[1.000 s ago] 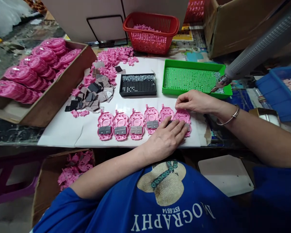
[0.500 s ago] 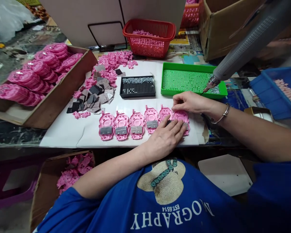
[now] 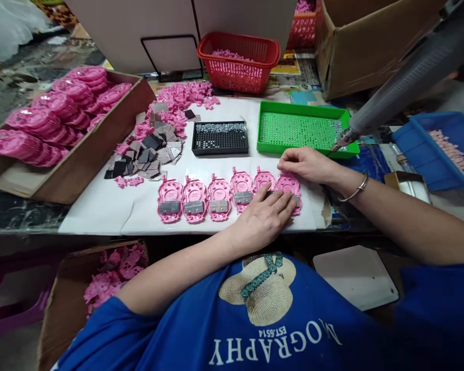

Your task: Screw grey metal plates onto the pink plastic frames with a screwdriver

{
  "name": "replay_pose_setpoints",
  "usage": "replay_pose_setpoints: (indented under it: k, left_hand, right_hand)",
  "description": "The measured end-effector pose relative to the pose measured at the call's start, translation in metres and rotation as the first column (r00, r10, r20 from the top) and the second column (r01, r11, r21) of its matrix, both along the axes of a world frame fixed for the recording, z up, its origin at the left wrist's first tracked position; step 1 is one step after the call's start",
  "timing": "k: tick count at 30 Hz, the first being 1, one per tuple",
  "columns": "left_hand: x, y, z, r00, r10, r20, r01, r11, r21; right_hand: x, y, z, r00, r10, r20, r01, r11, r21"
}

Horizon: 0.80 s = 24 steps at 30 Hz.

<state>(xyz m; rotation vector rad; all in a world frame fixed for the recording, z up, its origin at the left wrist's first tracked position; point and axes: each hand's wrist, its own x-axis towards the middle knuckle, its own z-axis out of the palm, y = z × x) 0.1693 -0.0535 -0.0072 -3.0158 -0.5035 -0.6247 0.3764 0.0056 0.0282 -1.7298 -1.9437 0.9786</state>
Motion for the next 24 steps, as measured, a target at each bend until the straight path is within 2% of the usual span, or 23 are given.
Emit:
replay_pose_setpoints:
  k: [9,19,24]
  left_hand:
    - [0.0,0.0,0.001,1.0,0.001,-0.005,-0.001,1.0,-0.019]
    - [0.0,0.0,0.003,1.0,-0.004,-0.027,0.003,0.999,-0.038]
    - [0.0,0.0,0.002,1.0,-0.003,-0.014,0.003,1.0,-0.013]
  right_hand:
    - [0.001,0.006,0.01,0.996,0.062,0.057,-0.057,0.995,-0.086]
    - [-0.01,0.007,0.008,0.965,0.076,0.25,-0.081,0.997,0.008]
    - [-0.013,0.005,0.008,0.964,0.083,0.252,-0.093,0.995,0.028]
